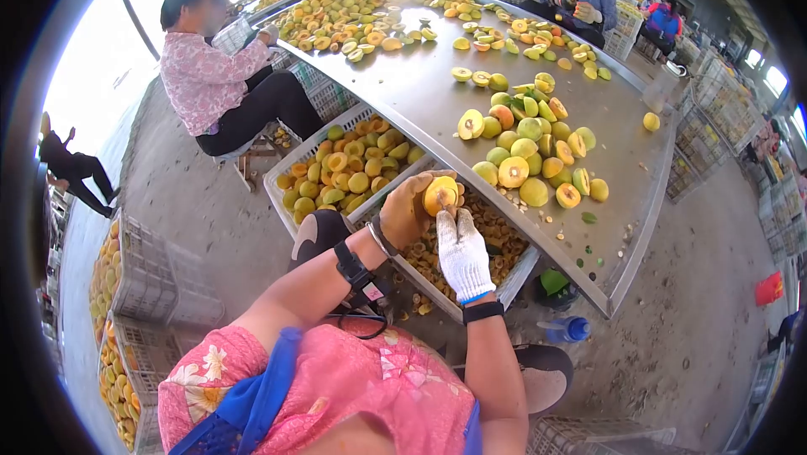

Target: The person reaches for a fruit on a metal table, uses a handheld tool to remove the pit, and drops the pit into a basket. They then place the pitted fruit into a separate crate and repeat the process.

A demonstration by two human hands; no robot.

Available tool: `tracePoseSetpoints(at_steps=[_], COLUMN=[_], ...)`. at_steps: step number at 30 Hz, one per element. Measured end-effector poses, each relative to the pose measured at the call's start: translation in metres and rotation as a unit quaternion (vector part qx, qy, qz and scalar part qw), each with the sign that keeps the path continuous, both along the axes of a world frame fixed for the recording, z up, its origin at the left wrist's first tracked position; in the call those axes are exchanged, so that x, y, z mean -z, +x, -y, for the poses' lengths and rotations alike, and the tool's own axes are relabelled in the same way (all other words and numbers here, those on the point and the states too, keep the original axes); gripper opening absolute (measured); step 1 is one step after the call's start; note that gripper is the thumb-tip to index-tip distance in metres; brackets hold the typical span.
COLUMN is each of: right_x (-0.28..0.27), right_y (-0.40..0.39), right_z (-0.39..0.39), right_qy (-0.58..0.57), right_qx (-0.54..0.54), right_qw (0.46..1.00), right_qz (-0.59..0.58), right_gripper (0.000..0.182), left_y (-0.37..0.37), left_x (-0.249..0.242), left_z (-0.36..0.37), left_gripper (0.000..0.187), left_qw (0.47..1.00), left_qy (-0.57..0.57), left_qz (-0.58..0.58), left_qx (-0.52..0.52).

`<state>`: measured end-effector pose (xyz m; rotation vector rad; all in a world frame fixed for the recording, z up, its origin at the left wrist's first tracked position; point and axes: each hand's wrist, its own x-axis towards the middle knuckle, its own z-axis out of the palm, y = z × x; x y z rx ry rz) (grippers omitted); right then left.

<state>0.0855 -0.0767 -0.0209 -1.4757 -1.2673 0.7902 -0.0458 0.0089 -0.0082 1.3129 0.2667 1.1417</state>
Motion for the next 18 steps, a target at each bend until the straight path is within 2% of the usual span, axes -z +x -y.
tracePoseSetpoints(at_steps=[1, 2, 3, 4, 5, 6, 7, 8, 9, 10, 11, 13, 14, 15, 16, 18], right_x=[0.003, 0.004, 0.003, -0.009, -0.014, 0.016, 0.039, 0.062, 0.041, 0.009, 0.017, 0.001, 0.014, 0.025, 0.013, -0.001], right_y=[-0.002, -0.005, -0.005, -0.008, -0.012, -0.008, 0.000, 0.009, 0.004, -0.010, -0.011, -0.015, -0.015, -0.011, -0.017, -0.028], right_z=[-0.001, -0.001, 0.001, 0.008, 0.010, 0.007, 0.003, 0.000, 0.009, 0.012, 0.009, 0.011, 0.007, 0.004, 0.007, 0.012], right_qy=[0.034, 0.068, 0.039, 0.011, -0.013, 0.096, 0.146, 0.213, 0.104, 0.004, -0.048, -0.034, -0.044, -0.035, -0.028, -0.054], right_qx=[0.006, 0.011, 0.005, -0.004, -0.019, -0.022, -0.045, -0.039, -0.069, -0.057, -0.059, -0.079, -0.075, -0.082, -0.086, -0.116], right_qw=[0.998, 0.993, 0.994, 0.993, 0.991, 0.985, 0.933, 0.844, 0.911, 0.990, 0.997, 0.996, 0.995, 0.995, 0.996, 0.991], right_qz=[0.047, 0.093, 0.107, 0.120, 0.133, 0.139, 0.325, 0.491, 0.392, 0.129, -0.004, -0.006, 0.051, 0.040, 0.029, -0.037], right_gripper=[0.026, 0.026, 0.026, 0.026, 0.026, 0.044, 0.043, 0.043, 0.044, 0.050, 0.058, 0.064, 0.064, 0.062, 0.059, 0.057], left_y=[0.000, 0.000, 0.002, 0.004, 0.006, 0.005, 0.006, 0.010, 0.015, 0.021, 0.026, 0.028, 0.025, 0.019, 0.013, 0.003], left_x=[-0.003, -0.004, -0.001, 0.002, 0.014, 0.020, 0.010, 0.004, 0.017, 0.026, 0.016, 0.013, 0.010, 0.009, 0.004, 0.007], left_z=[0.006, 0.010, 0.005, 0.001, -0.002, -0.003, 0.005, 0.013, 0.007, 0.005, 0.013, 0.016, 0.016, 0.016, 0.016, 0.008], left_gripper=[0.031, 0.030, 0.029, 0.028, 0.027, 0.027, 0.029, 0.032, 0.018, 0.016, 0.019, 0.024, 0.023, 0.024, 0.024, 0.025], left_qw=[1.000, 0.999, 0.981, 0.935, 0.940, 0.947, 0.996, 0.933, 0.918, 0.935, 0.977, 0.974, 0.972, 0.972, 0.969, 0.974], left_qy=[0.016, -0.041, -0.174, -0.312, -0.289, -0.257, -0.040, 0.170, 0.202, 0.179, -0.050, -0.072, -0.089, -0.140, -0.191, -0.208], left_qz=[-0.009, -0.011, 0.057, 0.131, 0.144, 0.157, 0.011, -0.148, -0.108, -0.027, 0.131, 0.168, 0.186, 0.165, 0.143, 0.072], left_qx=[-0.018, -0.015, 0.057, 0.106, 0.114, 0.114, -0.082, -0.281, -0.323, -0.303, -0.162, -0.137, -0.115, -0.088, -0.058, -0.060])
